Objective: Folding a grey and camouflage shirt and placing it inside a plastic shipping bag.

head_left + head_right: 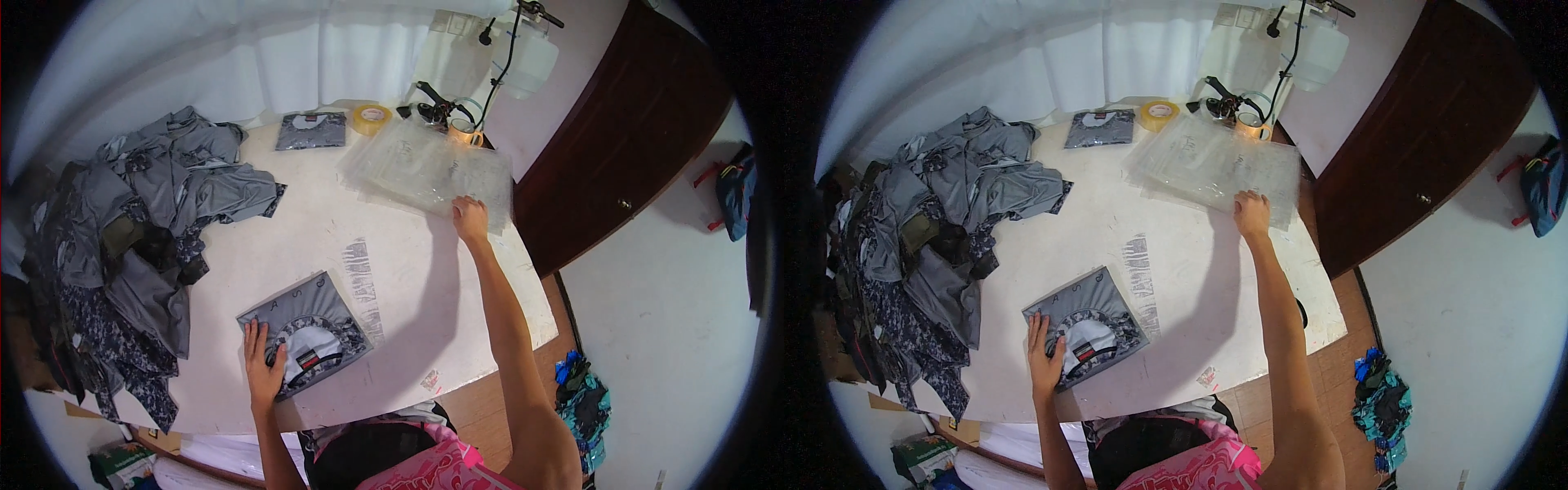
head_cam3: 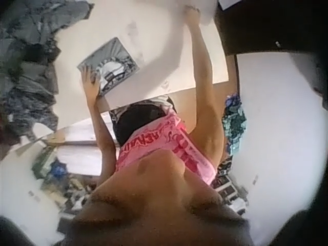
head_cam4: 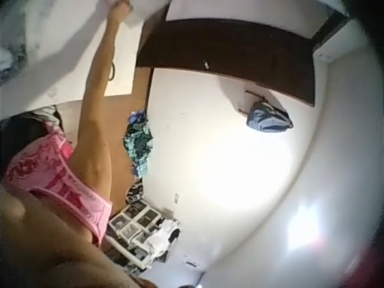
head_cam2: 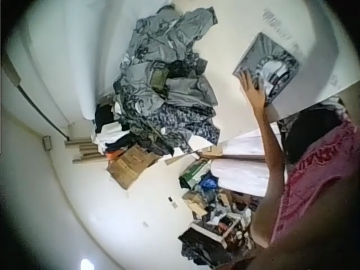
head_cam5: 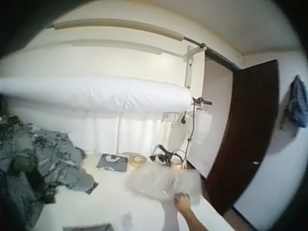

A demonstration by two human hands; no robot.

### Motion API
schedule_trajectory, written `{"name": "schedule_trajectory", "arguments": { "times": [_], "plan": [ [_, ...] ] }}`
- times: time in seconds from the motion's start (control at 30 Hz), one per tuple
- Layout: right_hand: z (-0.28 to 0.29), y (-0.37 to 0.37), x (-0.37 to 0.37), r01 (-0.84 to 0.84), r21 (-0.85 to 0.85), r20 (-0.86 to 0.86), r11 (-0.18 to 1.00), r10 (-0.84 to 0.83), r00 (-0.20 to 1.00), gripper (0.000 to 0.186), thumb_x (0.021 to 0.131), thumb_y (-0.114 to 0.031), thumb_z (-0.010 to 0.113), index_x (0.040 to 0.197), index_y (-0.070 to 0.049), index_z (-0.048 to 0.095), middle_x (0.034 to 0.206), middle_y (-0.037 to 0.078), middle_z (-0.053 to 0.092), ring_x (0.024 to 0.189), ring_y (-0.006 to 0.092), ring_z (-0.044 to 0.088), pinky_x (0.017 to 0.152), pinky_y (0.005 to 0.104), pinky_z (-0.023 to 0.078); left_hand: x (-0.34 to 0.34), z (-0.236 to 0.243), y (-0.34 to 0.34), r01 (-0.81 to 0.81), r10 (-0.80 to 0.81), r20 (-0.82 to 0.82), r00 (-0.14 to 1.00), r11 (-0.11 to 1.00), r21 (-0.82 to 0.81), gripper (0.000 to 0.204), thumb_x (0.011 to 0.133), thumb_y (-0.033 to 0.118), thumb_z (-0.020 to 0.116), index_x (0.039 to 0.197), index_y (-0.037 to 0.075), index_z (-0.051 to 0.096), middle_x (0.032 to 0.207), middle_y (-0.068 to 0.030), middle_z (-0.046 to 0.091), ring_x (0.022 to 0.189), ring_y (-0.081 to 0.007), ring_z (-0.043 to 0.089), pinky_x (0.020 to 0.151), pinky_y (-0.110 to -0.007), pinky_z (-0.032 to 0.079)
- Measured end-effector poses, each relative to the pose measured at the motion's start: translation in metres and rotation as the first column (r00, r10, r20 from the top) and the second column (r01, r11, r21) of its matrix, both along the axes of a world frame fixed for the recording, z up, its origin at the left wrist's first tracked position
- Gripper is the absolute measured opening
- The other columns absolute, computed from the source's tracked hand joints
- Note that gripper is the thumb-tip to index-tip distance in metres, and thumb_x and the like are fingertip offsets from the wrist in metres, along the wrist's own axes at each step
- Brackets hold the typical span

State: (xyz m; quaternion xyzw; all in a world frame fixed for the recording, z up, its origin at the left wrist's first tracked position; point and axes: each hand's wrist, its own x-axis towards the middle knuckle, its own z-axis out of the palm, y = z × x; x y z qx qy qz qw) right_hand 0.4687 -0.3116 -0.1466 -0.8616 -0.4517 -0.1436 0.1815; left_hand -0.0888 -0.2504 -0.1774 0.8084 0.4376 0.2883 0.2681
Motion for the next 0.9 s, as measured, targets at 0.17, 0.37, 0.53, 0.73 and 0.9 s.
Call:
{"name": "schedule_trajectory", "arguments": {
  "times": [0.17,0.37,0.53,0.73,0.9],
  "plan": [
    [0.005,0.004,0.001,0.128,0.155,-0.236,0.979,-0.089,0.968,0.020,0.083,-0.014,0.067,0.102,-0.010,0.073,0.108,0.009,0.071,0.107,0.0284,0.064,0.101,0.0519,0.042,0.000,-0.003,0.001,-0.010,0.011,0.021,1.000,1.000,-0.007,0.054,0.089,0.017,0.066,0.139,0.002,0.052,0.152,-0.0207,0.040,0.144,-0.0386,0.032,0.117,-0.045,0.025],
    [-0.005,-0.010,0.005,-0.015,0.211,0.446,0.977,-0.083,0.891,0.018,0.083,-0.014,0.068,0.099,-0.010,0.073,0.108,0.010,0.071,0.109,0.0282,0.063,0.099,0.0462,0.044,0.004,-0.007,0.000,-0.008,0.008,0.029,1.000,1.000,0.005,0.053,0.089,0.016,0.067,0.138,0.001,0.053,0.151,-0.0208,0.042,0.143,-0.0386,0.033,0.117,-0.045,0.026],
    [0.007,-0.022,0.000,-0.091,0.234,-0.033,0.968,0.101,0.994,0.017,0.085,-0.015,0.068,0.097,-0.007,0.075,0.103,0.013,0.073,0.097,0.0316,0.068,0.092,0.0408,0.051,0.002,-0.006,-0.001,-0.040,0.039,0.034,0.999,0.999,0.015,0.052,0.089,0.015,0.067,0.137,0.000,0.054,0.150,-0.0206,0.044,0.142,-0.0379,0.035,0.116,-0.045,0.028],
    [0.014,-0.030,-0.016,-0.162,0.483,0.044,0.861,0.161,0.986,0.011,0.085,-0.012,0.069,0.090,-0.002,0.073,0.091,0.012,0.074,0.087,0.0324,0.069,0.081,0.0398,0.053,0.002,-0.008,-0.001,-0.044,0.044,0.015,0.999,0.997,0.058,0.051,0.088,0.016,0.068,0.135,0.000,0.055,0.149,-0.0202,0.045,0.141,-0.0377,0.037,0.116,-0.044,0.028],
    [0.038,-0.032,-0.034,-0.237,0.514,0.204,0.824,0.151,0.967,0.009,0.083,-0.003,0.069,0.092,-0.004,0.073,0.092,0.010,0.073,0.085,0.0285,0.068,0.077,0.0384,0.050,0.002,-0.005,-0.002,-0.035,0.035,0.008,0.999,0.999,0.039,0.052,0.089,0.020,0.068,0.135,-0.001,0.055,0.150,-0.0205,0.043,0.142,-0.0385,0.035,0.117,-0.045,0.028]
  ]
}}
